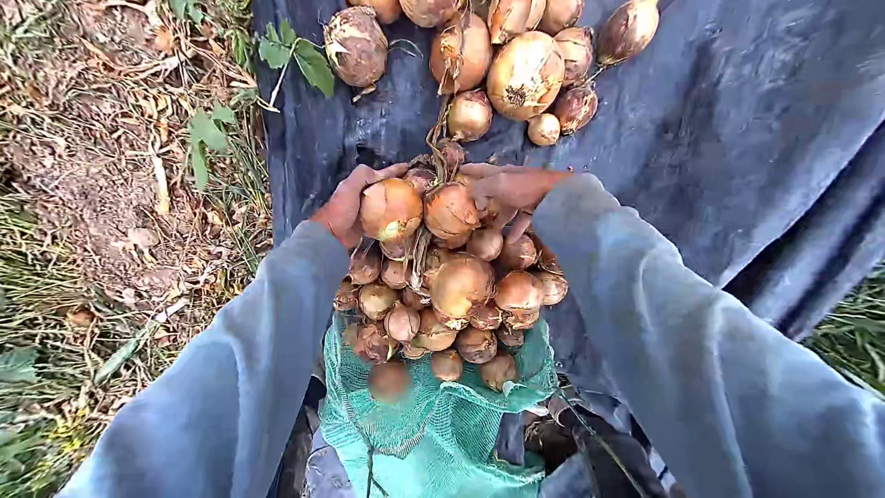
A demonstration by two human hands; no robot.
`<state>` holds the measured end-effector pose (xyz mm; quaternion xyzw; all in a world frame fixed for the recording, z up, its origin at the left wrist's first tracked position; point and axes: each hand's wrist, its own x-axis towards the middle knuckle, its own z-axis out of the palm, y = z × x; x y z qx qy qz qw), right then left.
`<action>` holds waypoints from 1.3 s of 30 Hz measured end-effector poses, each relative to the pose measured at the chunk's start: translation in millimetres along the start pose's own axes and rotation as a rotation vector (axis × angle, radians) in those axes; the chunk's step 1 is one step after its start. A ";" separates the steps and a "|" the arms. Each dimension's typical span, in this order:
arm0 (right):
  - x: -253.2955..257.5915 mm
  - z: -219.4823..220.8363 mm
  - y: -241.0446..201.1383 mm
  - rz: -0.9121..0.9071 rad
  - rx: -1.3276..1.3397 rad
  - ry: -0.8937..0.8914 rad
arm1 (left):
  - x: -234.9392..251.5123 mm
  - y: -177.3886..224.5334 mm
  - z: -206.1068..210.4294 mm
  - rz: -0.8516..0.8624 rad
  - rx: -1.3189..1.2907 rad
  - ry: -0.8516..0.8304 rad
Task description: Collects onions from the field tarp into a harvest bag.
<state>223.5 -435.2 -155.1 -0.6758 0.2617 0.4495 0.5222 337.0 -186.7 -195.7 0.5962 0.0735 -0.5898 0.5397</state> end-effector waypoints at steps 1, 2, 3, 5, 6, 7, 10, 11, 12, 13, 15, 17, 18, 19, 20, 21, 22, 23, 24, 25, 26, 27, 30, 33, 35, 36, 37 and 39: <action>4.0 0.3 5.9 -0.103 -0.069 -0.001 | 0.5 0.8 0.1 -0.016 0.015 -0.015; 8.1 1.7 14.3 -0.182 -0.099 0.005 | 1.2 1.2 1.0 -0.032 0.035 -0.025; 11.7 2.5 20.1 -0.266 -0.079 0.015 | 2.1 1.9 1.2 -0.045 0.053 -0.028; 17.9 10.4 26.4 -0.330 0.053 0.033 | 1.7 -0.6 1.4 -0.069 0.077 -0.040; 17.9 19.9 23.9 -0.248 0.106 0.049 | 0.0 -4.2 1.3 -0.089 0.072 -0.037; 20.3 25.4 20.8 -0.174 0.125 0.072 | -0.9 -6.9 0.6 -0.099 0.070 -0.038; 3.9 46.5 25.0 -0.056 0.164 0.195 | -22.2 -10.4 8.8 -0.134 0.085 -0.098; -9.1 58.6 31.7 -0.038 0.163 0.218 | -35.2 -12.5 14.8 -0.157 0.113 -0.115; -25.2 74.8 41.4 -0.023 0.169 0.233 | -51.5 -15.6 23.2 -0.172 0.164 -0.120; -44.5 95.5 52.2 0.002 0.181 0.245 | -69.6 -21.4 30.8 -0.183 0.244 -0.131; -87.0 145.0 67.5 0.086 0.197 0.221 | -107.0 -47.0 41.9 -0.150 0.402 -0.163; -123.9 209.9 85.8 0.196 0.154 0.131 | -148.4 -91.1 53.0 -0.119 0.522 -0.166; -145.5 248.2 96.0 0.238 0.153 0.105 | -176.7 -112.0 61.0 -0.150 0.608 -0.200; -167.0 281.2 104.8 0.261 0.149 0.072 | -204.2 -128.9 69.2 -0.211 0.722 -0.247; -187.5 305.4 113.4 0.277 0.130 -0.014 | -229.3 -142.2 75.3 -0.306 0.835 -0.328; -208.3 317.5 120.5 0.290 0.102 -0.175 | -251.7 -154.1 79.8 -0.426 0.922 -0.439; -226.3 320.0 128.2 0.267 0.050 -0.316 | -271.2 -165.3 82.8 -0.520 0.965 -0.534; -235.8 312.7 136.3 0.210 0.019 -0.343 | -282.5 -172.3 81.1 -0.540 0.965 -0.580; -234.7 293.3 140.1 0.147 -0.008 -0.234 | -282.7 -170.8 74.7 -0.494 0.974 -0.548; -223.8 261.6 139.4 0.110 -0.072 -0.034 | -272.9 -163.5 67.8 -0.371 1.018 -0.401; -210.0 225.3 136.7 0.088 -0.166 0.165 | -258.4 -152.7 62.7 -0.220 1.088 -0.199; -192.7 190.5 134.2 0.069 -0.249 0.330 | -238.4 -139.6 56.2 -0.080 1.163 -0.003; -103.4 99.1 108.8 -0.024 -0.361 0.626 | -146.4 -107.5 20.2 0.094 1.262 0.381; -23.5 62.2 65.3 -0.004 -0.429 0.578 | -90.6 -107.9 6.8 -0.094 1.282 0.479; 10.9 56.8 54.0 0.038 -0.475 0.546 | -81.4 -119.2 4.4 -0.171 1.302 0.497; 17.5 58.5 54.1 0.062 -0.464 0.561 | -85.0 -122.5 3.6 -0.172 1.300 0.527; 17.0 60.9 55.7 0.080 -0.423 0.599 | -92.3 -122.7 2.9 -0.135 1.284 0.590; -2.7 76.1 60.5 0.041 -0.314 0.741 | -120.5 -117.5 6.0 0.011 1.240 0.740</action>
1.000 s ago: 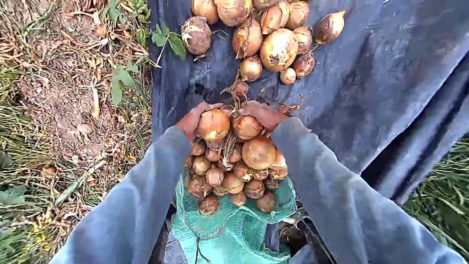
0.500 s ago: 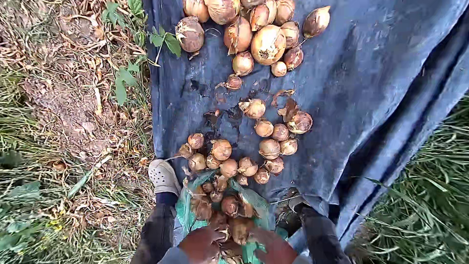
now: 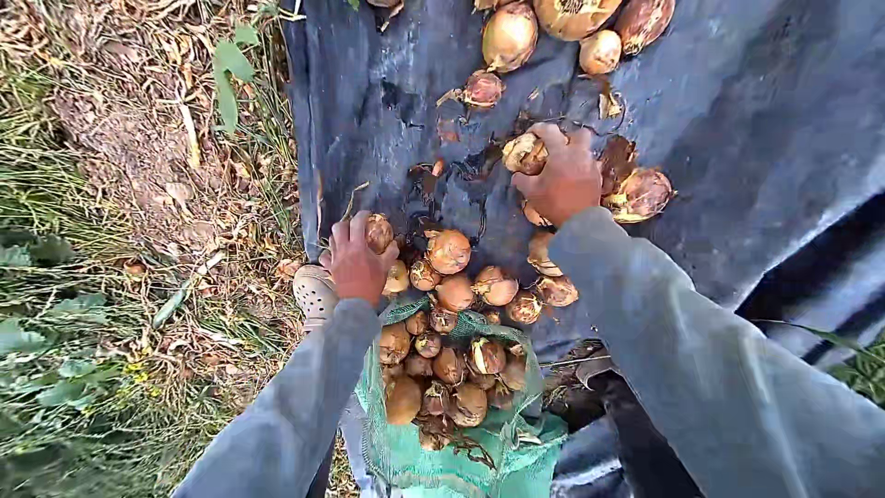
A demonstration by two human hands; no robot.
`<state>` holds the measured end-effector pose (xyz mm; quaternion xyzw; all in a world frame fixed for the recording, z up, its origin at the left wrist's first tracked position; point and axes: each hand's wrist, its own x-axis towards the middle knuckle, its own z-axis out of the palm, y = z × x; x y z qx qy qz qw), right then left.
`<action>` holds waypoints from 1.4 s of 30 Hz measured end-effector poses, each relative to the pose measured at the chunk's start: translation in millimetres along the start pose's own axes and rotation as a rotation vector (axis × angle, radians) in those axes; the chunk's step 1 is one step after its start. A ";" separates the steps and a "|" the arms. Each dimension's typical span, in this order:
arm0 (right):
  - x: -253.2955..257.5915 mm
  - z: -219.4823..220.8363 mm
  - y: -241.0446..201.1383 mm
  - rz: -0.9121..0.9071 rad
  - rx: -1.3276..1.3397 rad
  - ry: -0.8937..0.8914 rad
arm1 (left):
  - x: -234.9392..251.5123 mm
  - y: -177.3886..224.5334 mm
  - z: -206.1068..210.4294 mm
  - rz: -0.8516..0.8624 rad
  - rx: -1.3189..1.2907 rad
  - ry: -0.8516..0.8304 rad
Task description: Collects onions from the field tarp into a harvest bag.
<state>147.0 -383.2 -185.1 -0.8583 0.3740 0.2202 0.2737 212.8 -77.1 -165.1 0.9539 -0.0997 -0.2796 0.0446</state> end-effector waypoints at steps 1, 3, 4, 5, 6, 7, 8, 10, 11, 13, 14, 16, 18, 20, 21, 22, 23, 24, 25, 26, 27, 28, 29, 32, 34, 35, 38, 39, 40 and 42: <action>-34.3 -1.8 1.9 -0.023 0.072 0.063 | -25.4 -2.6 -14.7 0.050 -0.042 0.047; -126.5 -6.9 2.5 -0.166 0.227 0.058 | -84.7 -8.0 -44.9 0.215 -0.145 -0.075; -172.2 -0.7 3.0 -0.226 0.272 -0.047 | -112.8 -13.7 -55.3 0.268 -0.190 -0.261; -214.8 8.4 3.8 -0.236 0.272 -0.252 | -133.8 -19.3 -64.5 0.273 -0.204 -0.510; -243.3 18.1 3.3 -0.217 0.224 -0.475 | -142.9 -25.5 -67.8 0.276 -0.193 -0.661; -253.0 26.2 -0.2 -0.179 0.164 -0.635 | -141.2 -31.4 -67.2 0.270 -0.169 -0.683; -249.7 32.7 -5.4 -0.115 0.112 -0.699 | -133.7 -36.5 -63.1 0.236 -0.147 -0.613; -213.9 49.7 -20.3 -0.024 0.072 -0.541 | -97.7 -37.7 -41.7 0.027 -0.164 -0.455; -189.7 59.8 -31.3 -0.019 0.065 -0.438 | -77.7 -36.0 -25.7 -0.105 -0.209 -0.409; -136.2 81.1 -56.3 -0.066 0.022 -0.332 | -44.9 -26.8 10.0 -0.352 -0.296 -0.364; -113.1 89.4 -68.0 -0.082 -0.010 -0.388 | -35.6 -20.0 23.7 -0.451 -0.325 -0.366; -83.8 103.4 -78.1 -0.120 -0.089 -0.498 | -27.2 -11.2 40.4 -0.555 -0.297 -0.396; -81.6 99.0 -74.9 -0.110 -0.093 -0.452 | -32.2 -10.9 42.5 -0.527 -0.240 -0.368; -112.4 75.2 -62.0 -0.089 0.057 -0.261 | -59.0 -17.2 28.9 -0.366 -0.190 -0.255; -140.0 62.7 -53.7 -0.075 0.148 -0.201 | -79.4 -22.3 17.7 -0.232 -0.176 -0.222; -172.2 54.2 -44.6 -0.067 0.199 -0.188 | -102.0 -26.9 2.5 -0.077 -0.177 -0.259; -206.3 50.0 -34.4 -0.055 0.208 -0.267 | -123.9 -30.9 -13.6 0.055 -0.178 -0.390; -236.2 48.3 -24.6 -0.051 0.169 -0.428 | -139.6 -32.7 -30.4 0.130 -0.178 -0.627; -256.0 48.7 -17.3 -0.052 0.105 -0.590 | -146.4 -34.4 -42.0 0.178 -0.164 -0.854; -264.5 48.7 -12.8 -0.051 0.038 -0.677 | -148.0 -36.5 -47.3 0.207 -0.157 -0.959; -263.9 47.6 -10.3 -0.039 -0.020 -0.688 | -145.8 -38.2 -48.4 0.215 -0.151 -0.944; -254.5 48.0 -10.3 -0.032 -0.063 -0.626 | -137.1 -37.8 -44.5 0.188 -0.166 -0.846; -238.1 53.2 -11.6 -0.059 -0.095 -0.521 | -121.3 -34.2 -35.1 0.120 -0.204 -0.715; -184.3 83.9 -27.0 -0.185 -0.195 -0.361 | -67.9 -3.9 7.7 -0.197 -0.279 -0.483; -160.5 108.3 -35.2 -0.256 -0.289 -0.412 | -43.7 21.7 37.8 -0.403 -0.272 -0.437; -154.4 118.5 -36.2 -0.289 -0.348 -0.461 | -38.3 30.5 51.5 -0.475 -0.260 -0.407; -147.7 129.2 -28.2 -0.437 -0.496 -0.577 | -42.9 37.5 72.6 -0.519 -0.301 -0.339; -146.2 128.0 -21.7 -0.476 -0.512 -0.586 | -50.2 35.5 73.5 -0.477 -0.332 -0.325; -144.4 126.2 -14.1 -0.486 -0.508 -0.591 | -59.7 31.4 72.1 -0.411 -0.372 -0.305; -138.1 118.4 2.1 -0.368 -0.426 -0.599 | -80.7 21.6 62.6 -0.258 -0.460 -0.289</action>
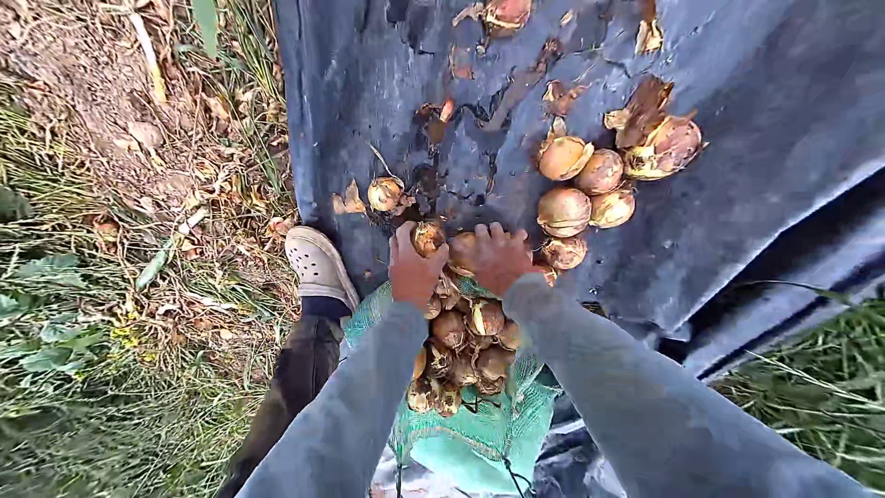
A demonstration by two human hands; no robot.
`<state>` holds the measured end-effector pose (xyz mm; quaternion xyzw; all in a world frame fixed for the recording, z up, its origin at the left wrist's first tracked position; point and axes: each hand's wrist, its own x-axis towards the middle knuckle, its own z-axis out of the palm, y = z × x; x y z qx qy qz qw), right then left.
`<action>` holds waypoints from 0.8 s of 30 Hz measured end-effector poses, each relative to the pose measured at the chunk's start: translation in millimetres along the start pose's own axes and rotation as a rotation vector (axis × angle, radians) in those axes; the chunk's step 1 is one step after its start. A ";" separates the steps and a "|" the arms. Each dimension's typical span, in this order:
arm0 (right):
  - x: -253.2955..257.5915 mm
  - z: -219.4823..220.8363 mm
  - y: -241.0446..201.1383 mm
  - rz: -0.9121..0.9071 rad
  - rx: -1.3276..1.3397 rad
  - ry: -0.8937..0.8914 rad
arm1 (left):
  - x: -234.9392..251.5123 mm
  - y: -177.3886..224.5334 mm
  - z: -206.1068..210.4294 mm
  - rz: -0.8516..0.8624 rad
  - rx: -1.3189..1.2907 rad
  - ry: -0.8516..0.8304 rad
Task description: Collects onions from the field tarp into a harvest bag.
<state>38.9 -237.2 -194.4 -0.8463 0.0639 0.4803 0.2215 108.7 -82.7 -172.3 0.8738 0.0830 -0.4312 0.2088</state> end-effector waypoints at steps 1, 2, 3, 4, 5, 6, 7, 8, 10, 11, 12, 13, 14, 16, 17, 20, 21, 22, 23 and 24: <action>-7.5 -1.5 8.4 0.071 0.105 0.009 | -14.0 -6.5 -6.7 0.069 0.003 -0.036; -19.6 -2.9 14.5 0.135 0.200 0.011 | -27.8 -13.6 -12.5 0.128 0.036 -0.079; -37.6 0.9 16.8 0.179 0.282 0.024 | -43.8 -21.5 -17.8 0.183 0.105 -0.140; -63.3 8.1 12.8 0.201 0.364 0.015 | -62.2 -30.0 -22.5 0.232 0.200 -0.236; -95.0 18.0 3.5 0.194 0.420 -0.056 | -82.9 -37.5 -27.6 0.276 0.319 -0.392; -127.0 28.9 -5.6 0.148 0.437 -0.187 | -101.5 -40.8 -32.1 0.287 0.434 -0.612; -154.3 39.9 -11.5 0.104 0.430 -0.300 | -114.8 -42.6 -33.8 0.280 0.497 -0.828; -175.6 49.9 -11.3 0.100 0.448 -0.340 | -123.9 -43.4 -33.6 0.268 0.509 -0.978; -193.4 57.8 13.6 0.272 0.511 -0.181 | -127.4 -33.3 -30.7 0.252 0.426 -0.984; -187.0 56.4 34.9 0.406 0.551 -0.033 | -119.8 -18.8 -26.7 0.233 0.386 -0.890; -175.1 54.8 56.5 0.525 0.591 0.084 | -109.1 -0.9 -19.6 0.217 0.365 -0.793; -160.5 56.5 74.9 0.633 0.639 0.136 | -97.5 15.3 -8.0 0.215 0.356 -0.708; -144.7 62.1 89.2 0.718 0.684 0.140 | -85.3 28.9 9.5 0.225 0.341 -0.638; -112.9 79.3 107.2 0.791 0.762 0.104 | -62.9 53.7 53.5 0.220 0.269 -0.565; -100.8 82.7 110.5 0.795 0.819 0.093 | -54.1 64.5 75.2 0.186 0.244 -0.550; -79.1 85.1 107.5 0.767 1.033 0.090 | -31.3 76.7 121.8 0.024 0.285 -0.511; -79.8 93.2 104.9 0.748 1.166 0.110 | -27.1 76.0 129.2 -0.017 0.318 -0.498; -82.7 98.4 102.3 0.737 1.326 0.136 | -23.1 74.9 133.3 -0.039 0.318 -0.486; -87.6 100.0 97.2 0.738 1.468 0.176 | -20.4 73.2 133.0 -0.044 0.285 -0.484; -95.5 97.9 88.3 0.735 1.563 0.228 | -20.9 67.9 128.5 -0.035 0.219 -0.479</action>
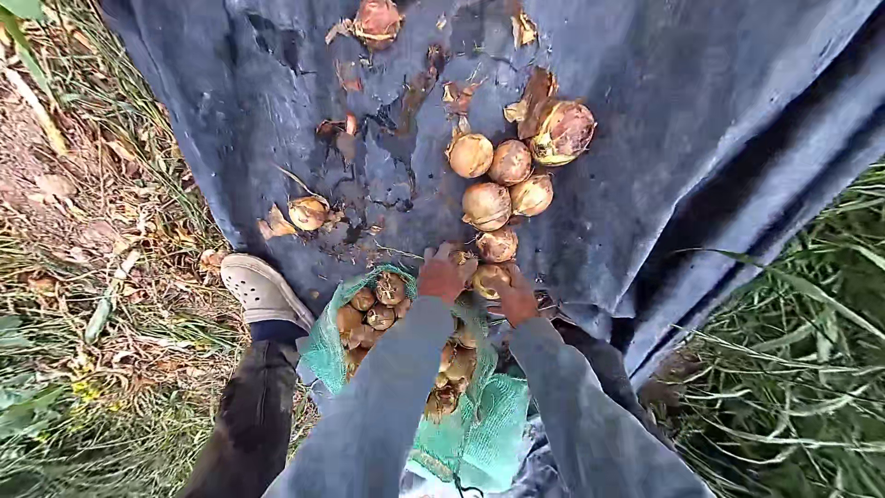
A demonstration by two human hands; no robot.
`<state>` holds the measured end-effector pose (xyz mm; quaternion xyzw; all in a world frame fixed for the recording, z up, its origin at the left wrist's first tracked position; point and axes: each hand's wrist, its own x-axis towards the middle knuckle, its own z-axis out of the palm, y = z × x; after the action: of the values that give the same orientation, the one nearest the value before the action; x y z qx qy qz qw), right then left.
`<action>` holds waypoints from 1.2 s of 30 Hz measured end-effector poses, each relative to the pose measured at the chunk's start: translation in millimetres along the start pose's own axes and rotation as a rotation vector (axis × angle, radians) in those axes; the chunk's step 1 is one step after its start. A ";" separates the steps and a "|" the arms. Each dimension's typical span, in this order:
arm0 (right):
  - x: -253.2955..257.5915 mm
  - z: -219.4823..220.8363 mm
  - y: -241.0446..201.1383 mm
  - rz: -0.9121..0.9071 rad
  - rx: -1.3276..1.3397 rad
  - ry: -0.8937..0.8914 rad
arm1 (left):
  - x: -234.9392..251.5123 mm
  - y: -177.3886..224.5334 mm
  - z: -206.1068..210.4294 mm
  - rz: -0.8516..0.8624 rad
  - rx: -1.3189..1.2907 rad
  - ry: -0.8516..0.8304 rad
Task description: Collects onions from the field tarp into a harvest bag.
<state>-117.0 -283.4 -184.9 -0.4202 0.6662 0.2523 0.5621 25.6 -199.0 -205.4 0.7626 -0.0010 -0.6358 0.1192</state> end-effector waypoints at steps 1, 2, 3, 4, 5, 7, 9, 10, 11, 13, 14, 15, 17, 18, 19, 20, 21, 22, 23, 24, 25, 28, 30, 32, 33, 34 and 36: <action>-15.1 4.2 1.5 -0.032 0.055 0.000 | -7.6 -9.9 -5.1 0.029 -0.076 -0.007; -33.9 9.9 6.0 -0.072 0.049 -0.021 | -23.4 -24.7 -12.2 0.058 -0.129 -0.015; -54.1 14.5 12.3 -0.103 0.006 -0.083 | -46.0 -44.7 -20.1 0.098 -0.126 -0.026; -69.8 17.0 19.5 -0.138 -0.107 -0.169 | -67.7 -67.2 -28.7 0.132 -0.072 -0.054; -80.9 16.3 22.1 -0.173 -0.294 -0.266 | -86.8 -90.2 -37.3 0.133 0.016 -0.124; -88.9 16.6 15.0 -0.204 -0.648 -0.282 | -121.9 -125.1 -50.2 0.124 0.176 -0.248; -76.3 22.7 -9.7 -0.198 -0.828 -0.184 | -141.3 -127.3 -71.5 0.132 0.217 -0.142; -65.1 31.3 -21.9 -0.186 -0.884 -0.152 | -141.5 -119.6 -86.6 0.142 0.217 0.000; -52.2 42.5 -29.8 -0.193 -0.927 -0.129 | -132.9 -110.5 -103.5 0.157 0.205 0.183; -26.2 66.6 -33.6 -0.190 -1.010 -0.147 | -92.8 -94.5 -141.1 0.116 0.195 0.476; -15.6 78.3 -32.9 -0.148 -1.045 -0.156 | -66.6 -88.1 -159.1 0.070 0.189 0.577; -7.9 88.2 -33.8 -0.085 -1.052 -0.164 | -40.3 -81.4 -174.9 0.028 0.183 0.650; 1.1 101.0 -31.2 -0.016 -1.034 -0.097 | 4.8 -75.6 -194.7 -0.057 0.207 0.677; 1.0 103.1 -26.7 -0.045 -1.016 -0.018 | 17.3 -74.9 -198.5 -0.086 0.227 0.665; -1.9 101.2 -21.9 -0.133 -0.973 0.075 | 21.2 -73.2 -198.3 -0.098 0.241 0.667; -8.8 96.4 -17.7 -0.257 -0.927 0.150 | 15.6 -70.2 -193.4 -0.071 0.229 0.679; -23.5 88.7 -15.6 -0.379 -0.880 0.127 | -1.1 -69.6 -182.6 0.005 0.220 0.674; -41.2 82.0 -15.3 -0.473 -0.853 0.024 | -22.2 -72.9 -167.3 0.127 0.217 0.623; -58.4 76.5 -14.2 -0.493 -0.865 -0.172 | -43.8 -81.4 -148.6 0.241 0.228 0.495; -72.7 72.4 -11.7 -0.438 -0.933 -0.407 | -61.8 -93.2 -127.3 0.305 0.254 0.316; -81.5 70.2 -8.2 -0.373 -1.004 -0.575 | -74.0 -104.6 -106.2 0.317 0.286 0.122; -89.6 48.3 -26.1 -0.244 -0.982 -0.520 | -81.1 -118.0 -68.3 0.266 0.256 -0.192; -77.1 20.8 -53.4 -0.274 -0.775 -0.124 | -73.6 -100.8 -74.1 0.240 0.160 -0.241; -48.9 -7.9 -78.2 -0.301 -0.511 0.144 | -65.7 -76.4 -83.2 0.276 0.043 -0.120; -31.0 -18.5 -86.4 -0.301 -0.381 0.228 | -58.8 -62.5 -86.5 0.276 -0.006 -0.039; -13.0 -25.5 -94.9 -0.282 -0.258 0.282 | -46.7 -46.6 -89.1 0.297 -0.076 0.040; 17.3 -32.2 -113.7 -0.225 -0.075 0.315 | -17.5 -4.4 -95.7 0.355 -0.273 0.120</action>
<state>-38.6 -373.3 -178.3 -0.5470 0.6848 0.1437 0.4595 114.4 -174.8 -173.6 0.7637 -0.0421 -0.5527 0.3309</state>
